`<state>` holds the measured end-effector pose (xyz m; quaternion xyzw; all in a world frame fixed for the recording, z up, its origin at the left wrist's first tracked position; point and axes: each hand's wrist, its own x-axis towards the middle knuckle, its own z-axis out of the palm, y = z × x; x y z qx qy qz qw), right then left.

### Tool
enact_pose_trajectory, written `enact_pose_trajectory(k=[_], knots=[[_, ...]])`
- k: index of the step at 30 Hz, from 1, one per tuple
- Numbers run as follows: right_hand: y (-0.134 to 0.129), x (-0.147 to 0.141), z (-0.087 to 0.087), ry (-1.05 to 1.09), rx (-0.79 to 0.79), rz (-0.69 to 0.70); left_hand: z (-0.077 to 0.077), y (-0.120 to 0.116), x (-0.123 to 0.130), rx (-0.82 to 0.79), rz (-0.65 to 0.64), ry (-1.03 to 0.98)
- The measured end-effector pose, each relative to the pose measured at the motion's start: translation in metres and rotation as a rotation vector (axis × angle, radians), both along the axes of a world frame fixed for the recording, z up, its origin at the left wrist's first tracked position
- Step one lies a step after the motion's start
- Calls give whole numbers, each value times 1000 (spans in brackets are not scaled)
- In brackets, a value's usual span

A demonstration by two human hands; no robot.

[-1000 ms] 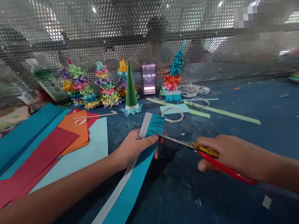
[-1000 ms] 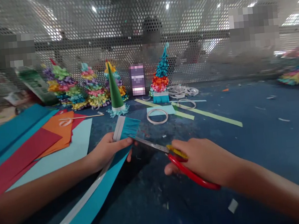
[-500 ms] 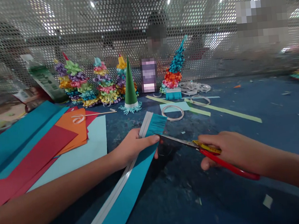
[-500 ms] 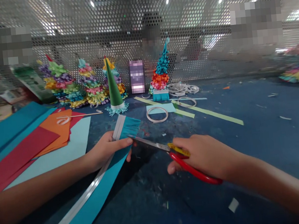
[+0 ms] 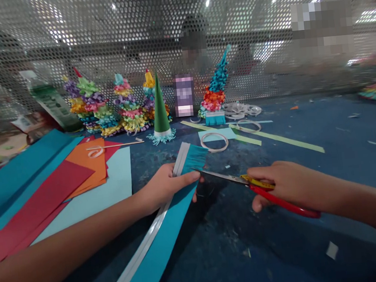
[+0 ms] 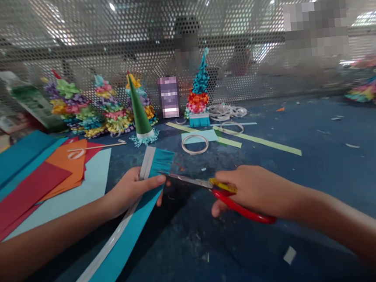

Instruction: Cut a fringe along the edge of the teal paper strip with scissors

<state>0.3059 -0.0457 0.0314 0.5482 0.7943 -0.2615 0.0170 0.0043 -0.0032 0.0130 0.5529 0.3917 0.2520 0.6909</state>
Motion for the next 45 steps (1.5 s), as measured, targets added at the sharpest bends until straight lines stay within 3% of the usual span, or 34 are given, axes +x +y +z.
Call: enact_pose_trajectory(k=[10,19,26,45], knots=[[2,-3,1,-27,41,-27,0,-1,0,-14,39,-52],[2,-7,5,-2,-17,-28,-3,1,0,-29,70,-54],[-4,-4,3,10,-28,26,-1,-1,-2,-53,36,-26],[-3,-8,2,-30,-9,-11,-5,1,-4,-69,-29,-56]])
